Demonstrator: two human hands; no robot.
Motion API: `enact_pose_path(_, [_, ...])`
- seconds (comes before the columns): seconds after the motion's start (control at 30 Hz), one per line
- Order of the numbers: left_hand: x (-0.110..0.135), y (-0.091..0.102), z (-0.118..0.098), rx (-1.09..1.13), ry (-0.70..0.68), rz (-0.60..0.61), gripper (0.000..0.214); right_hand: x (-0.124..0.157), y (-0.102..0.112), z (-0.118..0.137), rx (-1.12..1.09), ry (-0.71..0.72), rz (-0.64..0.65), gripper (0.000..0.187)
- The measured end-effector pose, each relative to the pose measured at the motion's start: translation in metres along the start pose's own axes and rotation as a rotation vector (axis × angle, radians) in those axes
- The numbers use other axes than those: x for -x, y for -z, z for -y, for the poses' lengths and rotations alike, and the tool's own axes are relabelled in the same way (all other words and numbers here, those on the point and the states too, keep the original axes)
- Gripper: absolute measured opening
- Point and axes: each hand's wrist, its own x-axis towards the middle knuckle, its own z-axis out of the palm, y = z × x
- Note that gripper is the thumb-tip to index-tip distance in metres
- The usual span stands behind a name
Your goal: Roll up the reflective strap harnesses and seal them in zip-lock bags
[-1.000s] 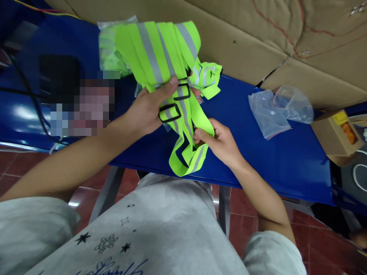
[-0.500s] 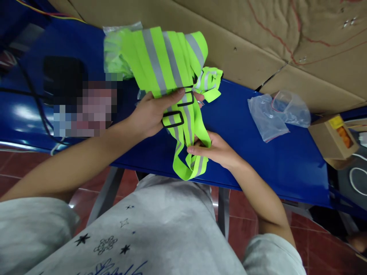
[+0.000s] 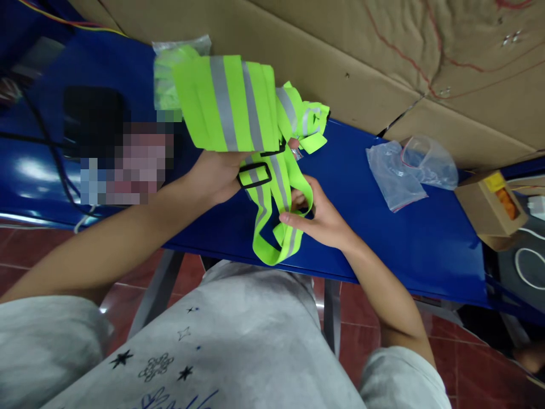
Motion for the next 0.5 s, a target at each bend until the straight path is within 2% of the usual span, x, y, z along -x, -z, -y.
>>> enact_pose_path(0.07, [0.001,0.000,0.003,0.015,0.017,-0.009,0.015,0.001,0.003,0.001,0.091,0.137,-0.147,0.089])
enact_pose_path(0.17, [0.006,-0.001,0.012,-0.015,0.075,0.034,0.011,0.003,0.006,0.008,0.128,0.296,-0.334,0.085])
enact_pose_path(0.27, [0.014,-0.005,0.024,-0.111,0.190,0.158,0.020,0.006,0.009,0.017,0.135,0.369,-0.400,0.090])
enact_pose_path(0.37, [0.023,-0.009,0.037,-0.158,0.351,0.316,0.036,0.007,0.015,0.022,0.151,0.253,-0.281,0.090])
enact_pose_path(0.43, [0.026,-0.009,0.043,-0.133,0.468,0.439,0.038,0.007,0.020,0.023,0.135,0.088,-0.158,0.076])
enact_pose_path(0.5, [0.026,-0.008,0.046,-0.071,0.581,0.511,0.036,0.007,0.025,0.021,0.084,-0.035,-0.125,0.062])
